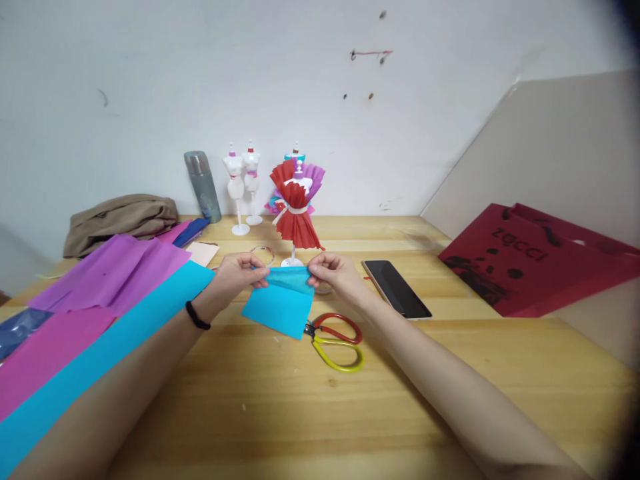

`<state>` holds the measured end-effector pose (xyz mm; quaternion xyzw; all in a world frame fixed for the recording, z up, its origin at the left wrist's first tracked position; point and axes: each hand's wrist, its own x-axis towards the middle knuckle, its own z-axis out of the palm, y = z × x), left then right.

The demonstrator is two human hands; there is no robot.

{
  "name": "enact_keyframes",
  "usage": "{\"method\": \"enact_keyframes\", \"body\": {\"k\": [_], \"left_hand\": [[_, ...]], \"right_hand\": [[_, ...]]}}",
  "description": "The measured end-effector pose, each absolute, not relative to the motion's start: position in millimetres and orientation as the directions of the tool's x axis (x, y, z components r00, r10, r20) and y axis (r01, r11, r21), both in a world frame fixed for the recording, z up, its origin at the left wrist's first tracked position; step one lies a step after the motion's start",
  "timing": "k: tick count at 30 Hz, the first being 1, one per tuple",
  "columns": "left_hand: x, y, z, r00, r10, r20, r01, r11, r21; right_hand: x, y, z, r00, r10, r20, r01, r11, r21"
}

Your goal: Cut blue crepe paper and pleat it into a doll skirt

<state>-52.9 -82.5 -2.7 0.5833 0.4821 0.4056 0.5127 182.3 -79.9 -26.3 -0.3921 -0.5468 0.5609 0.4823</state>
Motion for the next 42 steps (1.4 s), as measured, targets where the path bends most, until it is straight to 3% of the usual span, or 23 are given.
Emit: {"method": "enact_keyframes", "body": {"k": [17,33,38,42], "left_hand": [[-54.1,-80.1,-5.2,0.204,0.978,-0.035,0.15,0.004,0.989],[-54.8,-85.9,5.6,0.212,0.977,-0.007,0.255,-0.048,0.966],[-56.3,-88.2,13.6,0.172,0.984,0.039,0.253,-0.083,0.964],[-59.5,-85.8,16.5,0.182,0.979,0.096,0.219,-0.135,0.966]], "right_hand": [[180.8,-80.4,-26.7,-0.211,0.977,0.035,-0.149,0.003,-0.989],[179.7,-83.6,-21.1,-0.212,0.977,0.03,-0.016,0.027,-1.0],[177.8,-86.6,-19.4,-0.283,0.95,0.13,-0.09,0.108,-0.99],[179.7,-85.3,-21.4,-0.314,0.941,0.128,-0.171,0.077,-0.982]]}}
